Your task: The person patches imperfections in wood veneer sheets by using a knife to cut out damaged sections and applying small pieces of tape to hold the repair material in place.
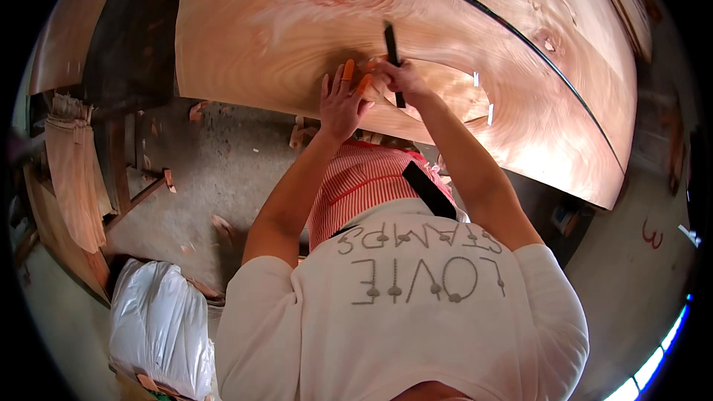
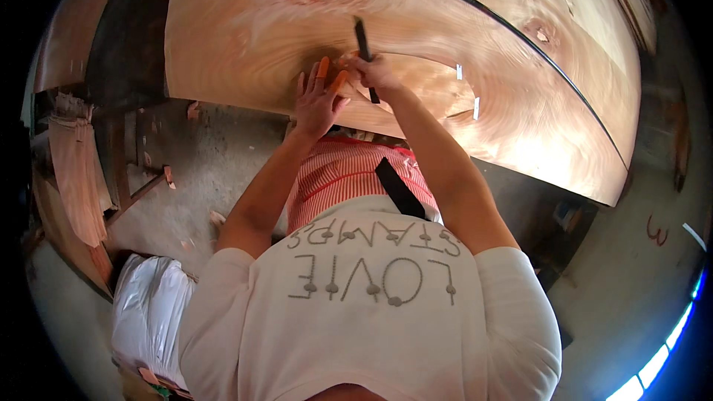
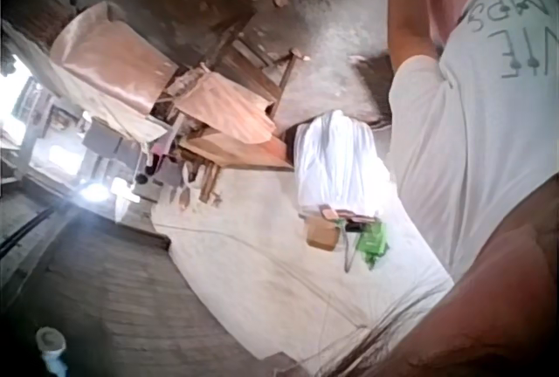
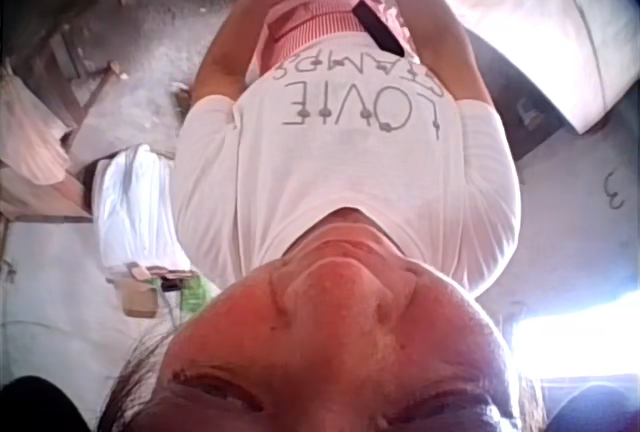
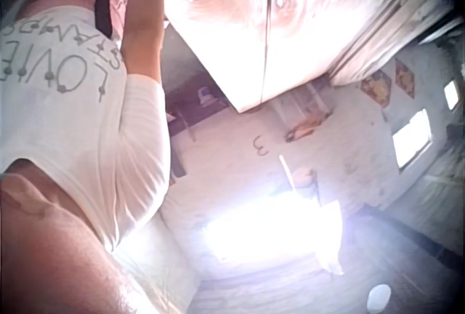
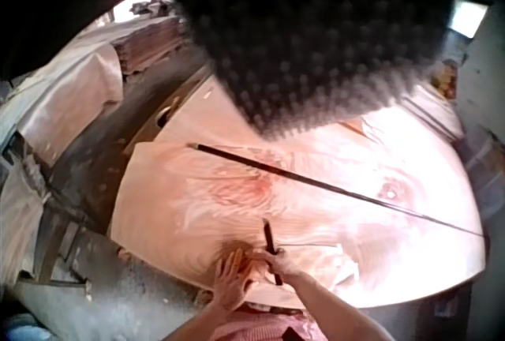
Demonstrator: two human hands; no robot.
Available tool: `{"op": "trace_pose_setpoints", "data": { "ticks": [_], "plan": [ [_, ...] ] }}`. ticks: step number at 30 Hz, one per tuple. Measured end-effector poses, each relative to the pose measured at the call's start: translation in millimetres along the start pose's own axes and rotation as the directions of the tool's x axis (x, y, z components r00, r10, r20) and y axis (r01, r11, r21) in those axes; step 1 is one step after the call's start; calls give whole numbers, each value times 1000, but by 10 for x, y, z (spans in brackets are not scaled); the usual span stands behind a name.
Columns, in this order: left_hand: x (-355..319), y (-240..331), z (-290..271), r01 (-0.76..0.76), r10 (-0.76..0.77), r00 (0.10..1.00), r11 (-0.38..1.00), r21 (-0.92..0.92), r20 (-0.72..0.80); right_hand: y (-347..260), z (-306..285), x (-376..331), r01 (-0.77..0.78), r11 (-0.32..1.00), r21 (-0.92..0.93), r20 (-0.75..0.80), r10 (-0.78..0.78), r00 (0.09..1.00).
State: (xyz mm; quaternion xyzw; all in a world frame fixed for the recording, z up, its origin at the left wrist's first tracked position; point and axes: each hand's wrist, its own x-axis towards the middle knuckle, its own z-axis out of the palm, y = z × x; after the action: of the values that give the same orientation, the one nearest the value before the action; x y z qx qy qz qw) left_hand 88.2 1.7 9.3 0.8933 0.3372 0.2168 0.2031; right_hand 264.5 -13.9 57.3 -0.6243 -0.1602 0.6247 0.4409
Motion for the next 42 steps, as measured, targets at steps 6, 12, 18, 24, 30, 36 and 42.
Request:
{"op": "trace_pose_setpoints", "data": {
  "ticks": [6,12,18,24,30,36,42],
  "plan": [
    [-12,-14,5,19,-19,1000,1000,-5,-13,-162,-200,-78,9,992,123,54,-15,998],
    [7,-2,-11,25,-25,1000,1000,-6,-18,-66,-5,53,-36,988,152,204,4,979],
    [20,-23,-17,29,-29,999,999,26,33,178,-187,217,-141,927,-349,66,174,983],
    [27,-16,-28,34,-34,999,999,42,8,65,-179,119,-111,922,-371,90,154,984],
    [86,69,-62,93,-95,995,995,41,26,25,-243,-17,-107,915,-388,138,173,975],
    [77,65,-31,94,-94,996,994,63,1,-253,69,-17,-20,995,-101,267,46,963],
    [117,91,-32,88,-89,996,994,72,11,94,-117,258,-74,887,-455,-10,78,997]
  ]
}}
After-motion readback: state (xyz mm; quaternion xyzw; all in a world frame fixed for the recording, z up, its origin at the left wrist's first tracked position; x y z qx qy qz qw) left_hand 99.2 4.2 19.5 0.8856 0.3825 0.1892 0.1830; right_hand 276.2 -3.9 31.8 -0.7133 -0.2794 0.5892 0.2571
